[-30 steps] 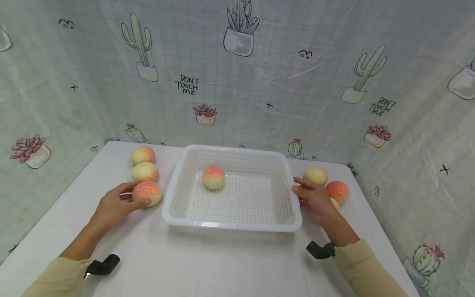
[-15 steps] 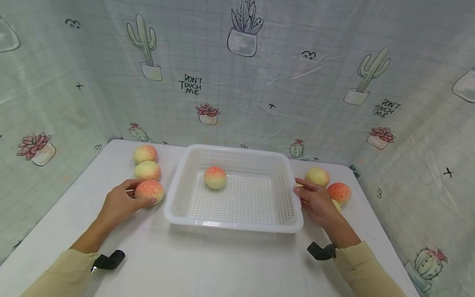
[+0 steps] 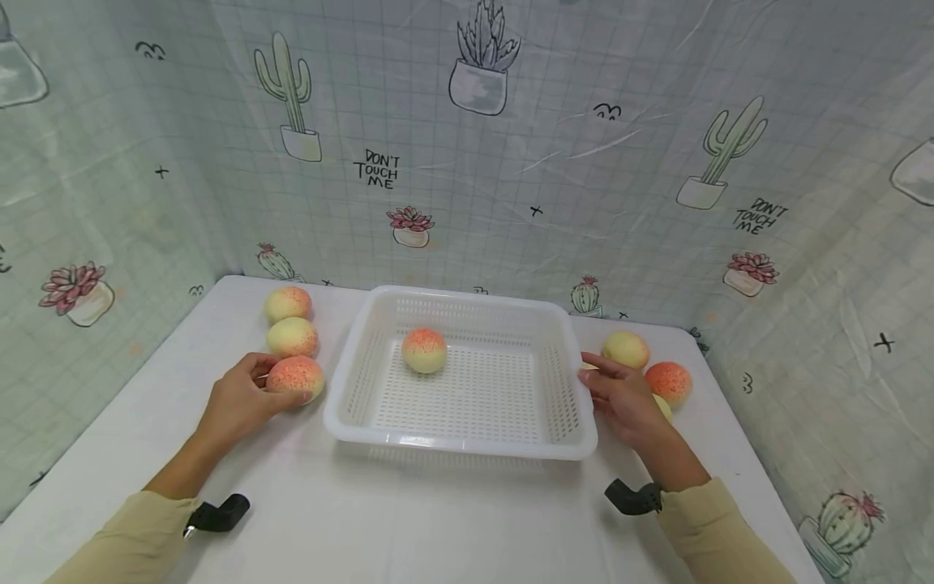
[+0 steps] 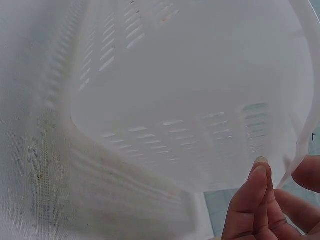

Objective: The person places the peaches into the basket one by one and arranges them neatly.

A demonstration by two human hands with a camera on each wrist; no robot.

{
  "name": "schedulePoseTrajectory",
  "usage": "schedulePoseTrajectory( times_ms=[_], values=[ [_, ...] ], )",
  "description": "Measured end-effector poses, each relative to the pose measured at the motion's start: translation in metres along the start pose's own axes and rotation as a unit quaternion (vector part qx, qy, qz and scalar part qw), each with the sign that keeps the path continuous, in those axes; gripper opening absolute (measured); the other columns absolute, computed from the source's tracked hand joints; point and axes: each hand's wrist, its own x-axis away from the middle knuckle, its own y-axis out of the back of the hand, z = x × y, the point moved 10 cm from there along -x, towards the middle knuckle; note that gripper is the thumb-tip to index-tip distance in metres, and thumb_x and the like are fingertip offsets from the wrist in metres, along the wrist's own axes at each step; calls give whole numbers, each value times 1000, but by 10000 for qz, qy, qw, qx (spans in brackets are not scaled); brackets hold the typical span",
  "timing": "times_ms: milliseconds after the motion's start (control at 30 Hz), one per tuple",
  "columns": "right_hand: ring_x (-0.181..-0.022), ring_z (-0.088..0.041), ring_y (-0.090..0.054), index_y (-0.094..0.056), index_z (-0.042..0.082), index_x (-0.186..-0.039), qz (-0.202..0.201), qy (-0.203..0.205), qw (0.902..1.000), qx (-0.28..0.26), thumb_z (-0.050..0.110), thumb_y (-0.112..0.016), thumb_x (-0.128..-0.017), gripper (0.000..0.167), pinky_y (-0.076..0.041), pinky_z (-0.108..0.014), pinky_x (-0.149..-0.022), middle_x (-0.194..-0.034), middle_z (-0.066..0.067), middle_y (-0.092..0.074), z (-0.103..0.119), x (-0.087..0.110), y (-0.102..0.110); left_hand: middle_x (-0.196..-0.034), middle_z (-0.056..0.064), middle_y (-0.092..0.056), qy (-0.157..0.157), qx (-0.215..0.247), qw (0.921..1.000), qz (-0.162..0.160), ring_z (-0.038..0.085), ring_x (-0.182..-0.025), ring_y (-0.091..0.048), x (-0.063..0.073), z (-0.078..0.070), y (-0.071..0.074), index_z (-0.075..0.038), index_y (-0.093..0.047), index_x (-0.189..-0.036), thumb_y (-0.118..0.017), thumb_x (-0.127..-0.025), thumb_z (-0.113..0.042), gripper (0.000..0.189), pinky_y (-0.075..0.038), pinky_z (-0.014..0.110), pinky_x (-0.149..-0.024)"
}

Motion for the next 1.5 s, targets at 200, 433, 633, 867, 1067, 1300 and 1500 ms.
schedulePoseTrajectory(
  times_ms=[200, 433, 633, 867, 1067, 1300, 1500],
  values=[
    [-108, -12, -68, -48, 20, -157, 5, 20, 10000, 84, 31, -71, -100, 62, -57, -22, -92, -137, 8, -65, 2, 1, -1, -142, 30, -60, -128, -95, 9999, -48, 46, -129, -58, 5, -7, 7, 3, -49, -146, -87, -80, -53, 95, -53, 48, -94],
    [-107, -11, -67, -48, 19, -157, -1, -67, 10000, 48, 29, -70, -101, 60, -57, -22, -91, -130, 12, -65, 0, 0, -1, -144, 31, -59, -151, -238, 9996, 27, 47, -130, -57, 9, -15, 12, 5, -48, -150, -85, -82, -52, 97, -54, 54, -97],
    [-106, -10, -68, -46, 19, -158, 54, -48, 10000, 23, 29, -69, -102, 62, -57, -22, -91, -127, 12, -66, 1, 1, -2, -147, 30, -57, -226, -183, 9996, 58, 46, -133, -56, 12, -24, 16, 4, -47, -151, -85, -81, -54, 98, -54, 56, -100],
    [-107, -11, -69, -46, 20, -158, 63, -13, 9999, 86, 31, -70, -101, 62, -58, -22, -93, -125, 13, -67, 1, 1, -2, -150, 31, -54, -209, -144, 9996, 117, 46, -135, -55, 14, -30, 22, 4, -46, -152, -85, -80, -56, 102, -54, 57, -101],
    [-103, -8, -68, -44, 16, -159, 109, 24, 9999, 86, 28, -67, -103, 62, -57, -21, -90, -116, 15, -68, 3, 1, -2, -151, 31, -53, -178, -99, 9997, 167, 46, -136, -55, 14, -34, 24, 5, -44, -153, -85, -80, -59, 105, -54, 57, -103],
    [-103, -8, -67, -43, 16, -159, 154, -18, 9999, 44, 27, -66, -103, 62, -57, -21, -89, -114, 15, -68, 4, 1, -3, -149, 31, -54, -232, -77, 9996, 105, 46, -134, -56, 14, -38, 29, 5, -46, -152, -86, -80, -57, 104, -55, 58, -101],
    [-102, -8, -68, -42, 16, -160, 189, -72, 9998, -78, 27, -69, -102, 65, -57, -21, -89, -115, 18, -69, 3, 2, -3, -149, 33, -54, -265, -102, 9996, 88, 47, -133, -56, 15, -43, 34, 6, -45, -152, -86, -81, -54, 101, -56, 58, -99]
  ],
)
